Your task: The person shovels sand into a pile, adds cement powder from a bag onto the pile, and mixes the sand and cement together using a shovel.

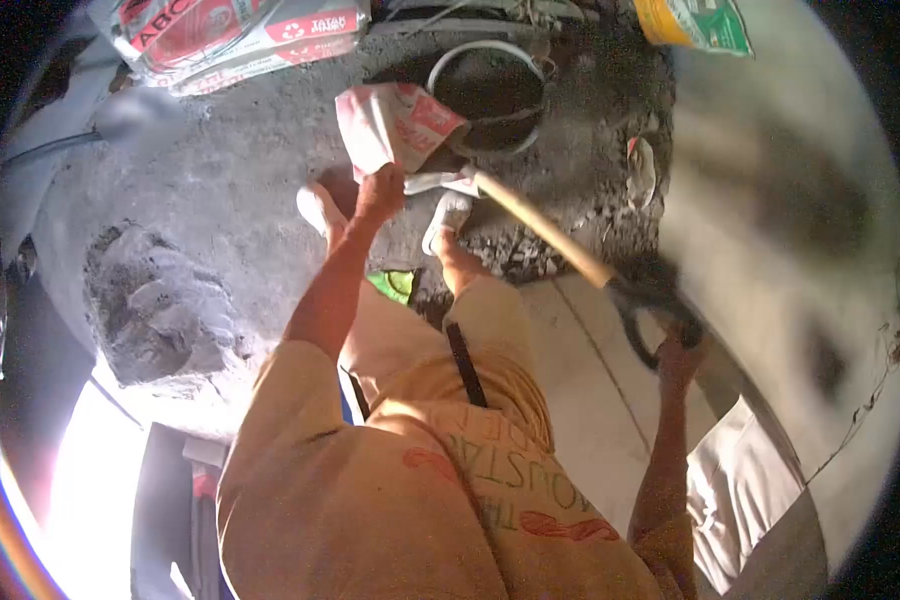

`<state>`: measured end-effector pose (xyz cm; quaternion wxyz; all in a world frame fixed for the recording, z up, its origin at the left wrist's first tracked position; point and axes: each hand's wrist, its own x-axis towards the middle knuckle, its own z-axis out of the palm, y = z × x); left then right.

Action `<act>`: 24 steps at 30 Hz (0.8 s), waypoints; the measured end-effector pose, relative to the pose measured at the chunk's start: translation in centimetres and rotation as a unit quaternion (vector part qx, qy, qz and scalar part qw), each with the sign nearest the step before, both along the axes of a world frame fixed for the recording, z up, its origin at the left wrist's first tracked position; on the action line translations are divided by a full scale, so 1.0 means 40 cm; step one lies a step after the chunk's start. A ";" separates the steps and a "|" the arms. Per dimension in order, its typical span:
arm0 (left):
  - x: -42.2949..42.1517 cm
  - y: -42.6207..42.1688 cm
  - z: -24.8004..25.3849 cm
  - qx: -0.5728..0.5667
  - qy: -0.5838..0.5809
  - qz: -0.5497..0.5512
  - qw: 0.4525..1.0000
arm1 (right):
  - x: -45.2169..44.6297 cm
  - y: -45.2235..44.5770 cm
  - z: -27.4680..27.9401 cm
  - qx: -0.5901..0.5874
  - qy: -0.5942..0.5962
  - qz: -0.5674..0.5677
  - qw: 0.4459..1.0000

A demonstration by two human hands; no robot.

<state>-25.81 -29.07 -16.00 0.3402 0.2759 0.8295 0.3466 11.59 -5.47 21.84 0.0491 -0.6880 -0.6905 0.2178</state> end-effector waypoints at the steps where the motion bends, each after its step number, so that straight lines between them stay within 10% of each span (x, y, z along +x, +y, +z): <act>1: 0.005 0.033 -0.002 0.029 0.001 0.015 0.999 | 0.022 -0.018 -0.014 -0.019 0.006 -0.033 0.999; 18: -0.292 -0.137 0.065 -0.111 -0.056 0.018 0.992 | 0.093 -0.161 -0.042 -0.270 0.073 -0.389 0.878; 24: -0.242 -0.105 0.092 -0.221 -0.024 -0.023 0.975 | 0.093 -0.247 -0.082 -0.130 0.043 -0.351 0.926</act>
